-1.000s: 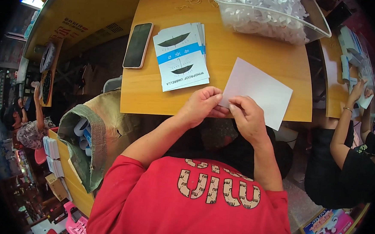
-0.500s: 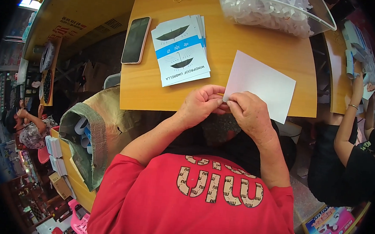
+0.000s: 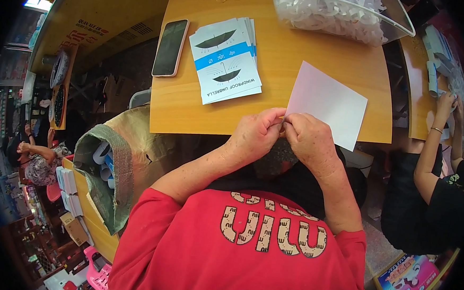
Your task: The person folds a paper sheet by hand, wraps it around an umbrella, and secures it with a rubber band before placing it into a bag, repeating the process multiple times.
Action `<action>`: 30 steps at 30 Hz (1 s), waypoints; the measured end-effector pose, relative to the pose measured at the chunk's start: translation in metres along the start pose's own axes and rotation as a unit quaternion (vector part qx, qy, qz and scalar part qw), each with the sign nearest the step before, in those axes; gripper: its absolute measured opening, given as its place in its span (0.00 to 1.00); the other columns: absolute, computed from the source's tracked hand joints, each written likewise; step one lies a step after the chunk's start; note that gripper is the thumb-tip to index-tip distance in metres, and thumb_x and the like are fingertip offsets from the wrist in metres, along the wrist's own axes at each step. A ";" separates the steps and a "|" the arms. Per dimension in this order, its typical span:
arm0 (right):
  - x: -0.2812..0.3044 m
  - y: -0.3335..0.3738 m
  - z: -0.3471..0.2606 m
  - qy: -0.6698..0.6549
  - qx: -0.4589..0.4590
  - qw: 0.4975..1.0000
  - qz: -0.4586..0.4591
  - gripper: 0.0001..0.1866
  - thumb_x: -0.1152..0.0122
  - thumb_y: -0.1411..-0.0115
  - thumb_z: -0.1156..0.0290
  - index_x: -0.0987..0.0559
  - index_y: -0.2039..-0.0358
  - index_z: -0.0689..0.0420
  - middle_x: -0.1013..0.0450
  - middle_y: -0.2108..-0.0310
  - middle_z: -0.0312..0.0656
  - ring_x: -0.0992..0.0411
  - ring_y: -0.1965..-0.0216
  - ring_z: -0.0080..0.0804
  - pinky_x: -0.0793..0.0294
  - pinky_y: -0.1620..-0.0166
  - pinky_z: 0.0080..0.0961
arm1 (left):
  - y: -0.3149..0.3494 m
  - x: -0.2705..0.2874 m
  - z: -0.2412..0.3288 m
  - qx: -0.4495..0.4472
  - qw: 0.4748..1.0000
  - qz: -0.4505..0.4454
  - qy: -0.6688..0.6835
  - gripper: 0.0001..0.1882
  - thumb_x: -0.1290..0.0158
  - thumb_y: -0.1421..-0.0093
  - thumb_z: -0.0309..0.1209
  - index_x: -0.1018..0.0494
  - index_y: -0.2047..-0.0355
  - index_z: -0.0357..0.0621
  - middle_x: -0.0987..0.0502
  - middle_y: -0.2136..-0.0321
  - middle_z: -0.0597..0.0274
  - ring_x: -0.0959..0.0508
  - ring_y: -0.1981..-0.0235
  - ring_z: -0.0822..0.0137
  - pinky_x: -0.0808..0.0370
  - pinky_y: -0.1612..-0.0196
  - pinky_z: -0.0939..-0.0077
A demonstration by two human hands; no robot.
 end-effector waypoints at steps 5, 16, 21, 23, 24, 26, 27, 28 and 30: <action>-0.001 -0.001 -0.003 0.026 0.012 1.000 0.005 0.05 0.50 0.56 0.74 0.35 0.84 0.58 0.36 0.84 0.43 0.34 0.79 0.39 0.33 0.75 0.31 | -0.002 0.003 0.007 -0.013 0.997 0.015 -0.074 0.12 0.56 0.48 0.24 0.33 0.61 0.38 0.24 0.73 0.59 0.24 0.71 0.73 0.29 0.69 0.81; 0.006 -0.001 0.018 -0.163 -0.089 0.982 0.027 0.02 0.53 0.58 0.78 0.35 0.83 0.60 0.35 0.82 0.44 0.35 0.79 0.40 0.34 0.74 0.32 | -0.003 -0.008 -0.024 0.184 0.938 -0.018 0.295 0.14 0.57 0.47 0.24 0.36 0.59 0.32 0.27 0.71 0.57 0.25 0.72 0.71 0.27 0.68 0.81; 0.028 0.002 -0.001 -0.049 -0.002 0.988 0.148 0.07 0.50 0.60 0.79 0.29 0.76 0.60 0.33 0.78 0.43 0.34 0.73 0.42 0.34 0.64 0.33 | -0.003 -0.002 -0.027 0.194 0.921 0.009 0.336 0.15 0.57 0.47 0.23 0.38 0.58 0.31 0.27 0.70 0.55 0.25 0.72 0.69 0.26 0.69 0.79; 0.026 0.005 -0.001 0.013 0.015 0.988 0.151 0.10 0.49 0.60 0.80 0.28 0.73 0.60 0.32 0.75 0.43 0.33 0.70 0.42 0.35 0.61 0.33 | -0.002 -0.002 -0.025 0.183 0.919 0.008 0.348 0.16 0.56 0.48 0.22 0.39 0.57 0.33 0.27 0.70 0.53 0.25 0.72 0.67 0.25 0.69 0.76; 0.026 0.007 -0.001 0.074 0.030 0.985 0.153 0.13 0.48 0.61 0.81 0.28 0.70 0.60 0.31 0.73 0.43 0.33 0.67 0.42 0.36 0.59 0.33 | 0.000 -0.003 -0.022 0.179 0.920 0.003 0.348 0.16 0.56 0.48 0.22 0.39 0.57 0.33 0.27 0.70 0.53 0.25 0.72 0.67 0.25 0.69 0.76; 0.033 0.012 0.009 0.025 0.033 0.984 0.171 0.14 0.49 0.62 0.82 0.27 0.70 0.60 0.31 0.72 0.44 0.33 0.65 0.42 0.36 0.59 0.32 | 0.006 -0.013 -0.016 0.190 0.893 -0.057 0.405 0.15 0.58 0.44 0.29 0.38 0.58 0.34 0.28 0.68 0.54 0.25 0.69 0.66 0.26 0.66 0.74; 0.038 0.014 0.010 -0.031 0.039 0.982 0.183 0.15 0.49 0.62 0.84 0.27 0.69 0.59 0.30 0.70 0.44 0.33 0.64 0.41 0.35 0.59 0.31 | 0.007 -0.009 -0.019 0.187 0.894 -0.058 0.404 0.15 0.58 0.44 0.29 0.38 0.58 0.34 0.28 0.68 0.54 0.25 0.69 0.66 0.26 0.66 0.74; 0.047 0.017 0.011 -0.098 0.027 0.979 0.176 0.13 0.47 0.61 0.83 0.27 0.71 0.58 0.29 0.70 0.43 0.32 0.63 0.40 0.36 0.56 0.31 | 0.011 -0.010 -0.023 0.205 0.845 -0.079 0.488 0.18 0.59 0.44 0.36 0.39 0.57 0.36 0.28 0.67 0.54 0.26 0.66 0.65 0.27 0.65 0.71; 0.059 0.028 0.003 -0.193 0.072 0.968 0.142 0.09 0.46 0.58 0.81 0.27 0.72 0.58 0.29 0.70 0.42 0.31 0.63 0.39 0.37 0.55 0.33 | 0.014 -0.012 -0.020 0.218 0.772 -0.106 0.587 0.30 0.66 0.44 0.52 0.43 0.53 0.38 0.31 0.61 0.53 0.30 0.59 0.61 0.29 0.59 0.65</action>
Point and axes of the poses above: each hand's wrist, its own y-axis away from the middle knuckle, its own x-axis out of the back of the hand, z = x × y, the point moved 8 cm from there along -y, towards the middle knuckle
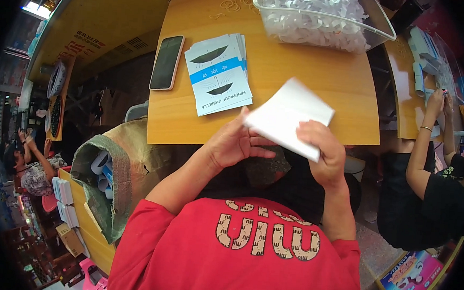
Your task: The person folds a paper sheet by hand, wraps it around an umbrella, and secures it with a rubber band before placing it into a bag, repeating the process multiple times.
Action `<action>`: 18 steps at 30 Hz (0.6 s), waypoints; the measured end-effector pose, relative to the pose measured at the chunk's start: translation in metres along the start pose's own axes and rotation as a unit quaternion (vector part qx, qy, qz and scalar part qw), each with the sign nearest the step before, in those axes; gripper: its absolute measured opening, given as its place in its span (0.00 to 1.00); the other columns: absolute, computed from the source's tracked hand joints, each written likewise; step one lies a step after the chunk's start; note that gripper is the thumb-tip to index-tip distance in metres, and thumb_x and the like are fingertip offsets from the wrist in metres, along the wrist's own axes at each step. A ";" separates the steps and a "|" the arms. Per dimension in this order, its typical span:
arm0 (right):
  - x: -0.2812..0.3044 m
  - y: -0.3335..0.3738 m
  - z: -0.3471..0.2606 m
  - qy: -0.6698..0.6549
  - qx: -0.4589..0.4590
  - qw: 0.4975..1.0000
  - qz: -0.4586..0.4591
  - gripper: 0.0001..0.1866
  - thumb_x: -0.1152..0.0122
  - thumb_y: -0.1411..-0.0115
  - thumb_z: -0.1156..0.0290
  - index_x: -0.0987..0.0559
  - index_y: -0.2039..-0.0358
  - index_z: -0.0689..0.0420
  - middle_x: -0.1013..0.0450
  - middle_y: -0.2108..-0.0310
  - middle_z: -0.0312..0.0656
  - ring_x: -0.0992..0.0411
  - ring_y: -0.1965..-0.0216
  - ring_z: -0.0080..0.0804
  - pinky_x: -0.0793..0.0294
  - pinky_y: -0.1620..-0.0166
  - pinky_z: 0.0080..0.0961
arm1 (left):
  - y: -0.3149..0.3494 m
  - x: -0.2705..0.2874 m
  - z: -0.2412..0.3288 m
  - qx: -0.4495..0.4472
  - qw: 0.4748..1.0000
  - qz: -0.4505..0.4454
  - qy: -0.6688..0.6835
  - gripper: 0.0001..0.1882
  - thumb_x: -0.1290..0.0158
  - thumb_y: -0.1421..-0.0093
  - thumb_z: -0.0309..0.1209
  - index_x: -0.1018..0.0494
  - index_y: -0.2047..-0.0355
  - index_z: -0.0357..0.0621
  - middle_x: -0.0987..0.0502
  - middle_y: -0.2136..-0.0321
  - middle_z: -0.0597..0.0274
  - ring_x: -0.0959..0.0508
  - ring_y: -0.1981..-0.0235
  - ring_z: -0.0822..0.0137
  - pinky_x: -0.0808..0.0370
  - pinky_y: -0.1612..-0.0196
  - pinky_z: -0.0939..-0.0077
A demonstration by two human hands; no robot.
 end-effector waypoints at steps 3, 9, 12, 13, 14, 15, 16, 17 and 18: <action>-0.005 0.008 -0.023 -0.195 0.005 0.974 -0.112 0.05 0.43 0.55 0.73 0.27 0.75 0.57 0.28 0.72 0.42 0.30 0.64 0.37 0.41 0.53 0.38 | -0.006 0.000 -0.007 0.030 0.995 -0.053 0.079 0.32 0.64 0.44 0.52 0.46 0.50 0.36 0.36 0.54 0.50 0.33 0.55 0.57 0.34 0.53 0.62; -0.007 0.028 -0.016 -0.378 -0.111 0.911 -0.127 0.06 0.44 0.55 0.82 0.27 0.75 0.60 0.29 0.73 0.40 0.30 0.68 0.30 0.33 0.61 0.24 | -0.003 -0.001 0.005 -0.030 0.999 -0.012 0.002 0.24 0.55 0.53 0.17 0.40 0.52 0.35 0.33 0.57 0.51 0.31 0.57 0.61 0.34 0.54 0.72; 0.005 0.041 0.017 -0.377 -0.278 0.881 0.071 0.08 0.46 0.52 0.82 0.30 0.69 0.61 0.33 0.74 0.35 0.34 0.72 0.19 0.33 0.67 0.15 | 0.017 -0.032 0.023 -0.215 0.875 -0.029 -0.433 0.19 0.50 0.54 0.20 0.32 0.59 0.37 0.29 0.61 0.56 0.29 0.59 0.64 0.35 0.55 0.80; 0.005 0.042 0.025 -0.381 -0.321 0.858 0.121 0.11 0.46 0.52 0.82 0.32 0.67 0.62 0.34 0.75 0.34 0.35 0.72 0.18 0.33 0.67 0.14 | 0.030 -0.056 0.024 -0.336 0.711 -0.082 -0.612 0.19 0.47 0.56 0.22 0.31 0.60 0.38 0.28 0.62 0.56 0.28 0.60 0.62 0.32 0.57 0.77; 0.003 0.040 0.028 -0.379 -0.330 0.853 0.142 0.17 0.45 0.53 0.81 0.35 0.62 0.62 0.37 0.74 0.34 0.36 0.73 0.17 0.33 0.67 0.13 | 0.036 -0.068 0.022 -0.390 0.647 -0.099 -0.648 0.17 0.46 0.58 0.22 0.30 0.64 0.38 0.28 0.63 0.55 0.27 0.61 0.60 0.31 0.58 0.75; 0.000 0.039 0.029 -0.379 -0.330 0.853 0.144 0.17 0.45 0.53 0.81 0.35 0.62 0.62 0.37 0.74 0.34 0.36 0.73 0.17 0.33 0.67 0.13 | 0.044 -0.080 0.019 -0.441 0.577 -0.114 -0.678 0.15 0.45 0.59 0.22 0.30 0.67 0.37 0.28 0.64 0.54 0.27 0.61 0.58 0.30 0.59 0.73; -0.002 0.042 0.033 -0.362 -0.346 0.851 0.157 0.18 0.44 0.53 0.81 0.36 0.61 0.63 0.38 0.74 0.34 0.37 0.72 0.18 0.33 0.67 0.14 | 0.045 -0.083 0.016 -0.440 0.577 -0.117 -0.679 0.15 0.45 0.59 0.22 0.30 0.67 0.37 0.28 0.64 0.54 0.27 0.61 0.58 0.30 0.59 0.73; -0.003 0.046 0.037 -0.345 -0.362 0.849 0.170 0.19 0.44 0.53 0.81 0.37 0.60 0.63 0.39 0.75 0.33 0.37 0.72 0.18 0.33 0.66 0.14 | 0.049 -0.087 0.014 -0.449 0.565 -0.117 -0.683 0.14 0.44 0.60 0.23 0.31 0.69 0.39 0.28 0.65 0.54 0.27 0.61 0.58 0.30 0.59 0.72; -0.008 0.051 0.041 -0.347 -0.379 0.845 0.150 0.19 0.44 0.53 0.78 0.36 0.59 0.64 0.36 0.72 0.35 0.37 0.70 0.18 0.34 0.65 0.15 | 0.052 -0.090 0.013 -0.458 0.553 -0.116 -0.687 0.14 0.44 0.61 0.24 0.33 0.72 0.40 0.27 0.67 0.55 0.28 0.61 0.58 0.29 0.59 0.70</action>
Point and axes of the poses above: each hand's wrist, its own y-axis away from the middle knuckle, its own x-axis out of the back of the hand, z = x × y, the point moved 8 cm from there along -y, towards the middle knuckle
